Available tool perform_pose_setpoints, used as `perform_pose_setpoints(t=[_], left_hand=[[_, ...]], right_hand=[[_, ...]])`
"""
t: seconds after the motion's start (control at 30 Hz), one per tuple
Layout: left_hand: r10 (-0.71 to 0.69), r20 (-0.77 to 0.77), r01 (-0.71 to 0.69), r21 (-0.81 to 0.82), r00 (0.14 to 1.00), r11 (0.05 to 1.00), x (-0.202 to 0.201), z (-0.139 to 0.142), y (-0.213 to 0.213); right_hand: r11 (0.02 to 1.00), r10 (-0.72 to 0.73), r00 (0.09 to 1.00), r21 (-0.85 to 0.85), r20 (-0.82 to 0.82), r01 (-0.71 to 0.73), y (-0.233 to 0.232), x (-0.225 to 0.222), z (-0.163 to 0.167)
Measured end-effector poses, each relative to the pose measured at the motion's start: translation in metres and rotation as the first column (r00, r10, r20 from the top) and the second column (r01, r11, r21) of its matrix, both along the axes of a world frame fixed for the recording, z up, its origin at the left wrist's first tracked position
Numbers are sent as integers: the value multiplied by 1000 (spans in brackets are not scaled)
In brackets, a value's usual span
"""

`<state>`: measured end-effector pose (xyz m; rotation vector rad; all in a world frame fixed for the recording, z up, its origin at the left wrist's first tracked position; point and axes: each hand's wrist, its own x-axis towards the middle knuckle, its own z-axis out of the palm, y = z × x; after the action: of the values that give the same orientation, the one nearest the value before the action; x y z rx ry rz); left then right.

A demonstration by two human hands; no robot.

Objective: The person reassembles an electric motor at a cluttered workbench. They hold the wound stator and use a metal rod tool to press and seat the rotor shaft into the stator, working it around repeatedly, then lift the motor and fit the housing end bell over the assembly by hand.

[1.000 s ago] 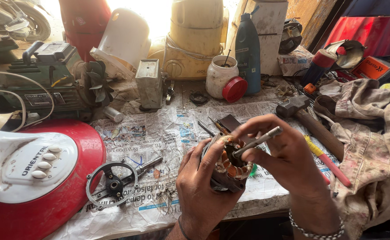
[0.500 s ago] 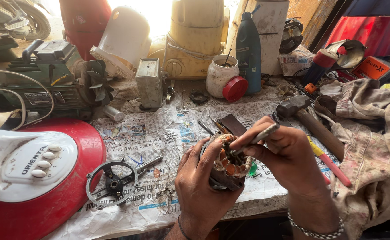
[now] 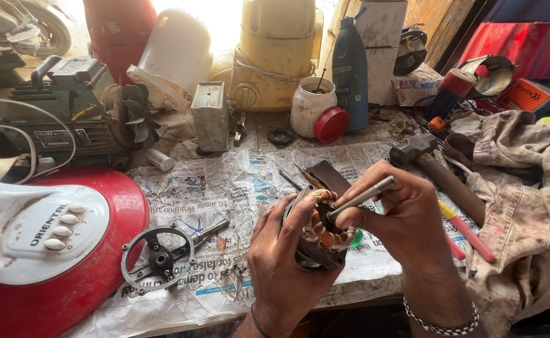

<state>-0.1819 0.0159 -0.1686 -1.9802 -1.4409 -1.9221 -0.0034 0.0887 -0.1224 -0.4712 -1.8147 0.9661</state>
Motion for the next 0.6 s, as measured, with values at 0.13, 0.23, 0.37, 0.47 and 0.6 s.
perform_pose_setpoints(t=[0.13,0.23,0.37,0.47,0.6], left_hand=[[-14,8,14,-7,1000,1000,-1,0,0],[-22,17,22,-8,1000,1000,-1,0,1],[-18,4,18,-3,1000,1000,1,0,1],[-4,-14,4,-7,1000,1000,1,0,1],[-2,15,2,-17,1000,1000,1,0,1]], right_hand=[[974,95,995,-201,-34,-100,-1,2,3],[986,69,997,-151,-27,-73,1,3,2],[998,43,998,-36,-45,-45,3,3,-3],[986,76,995,-143,-58,-84,2,5,-3],[993,36,998,-112,48,-30,0,4,1]])
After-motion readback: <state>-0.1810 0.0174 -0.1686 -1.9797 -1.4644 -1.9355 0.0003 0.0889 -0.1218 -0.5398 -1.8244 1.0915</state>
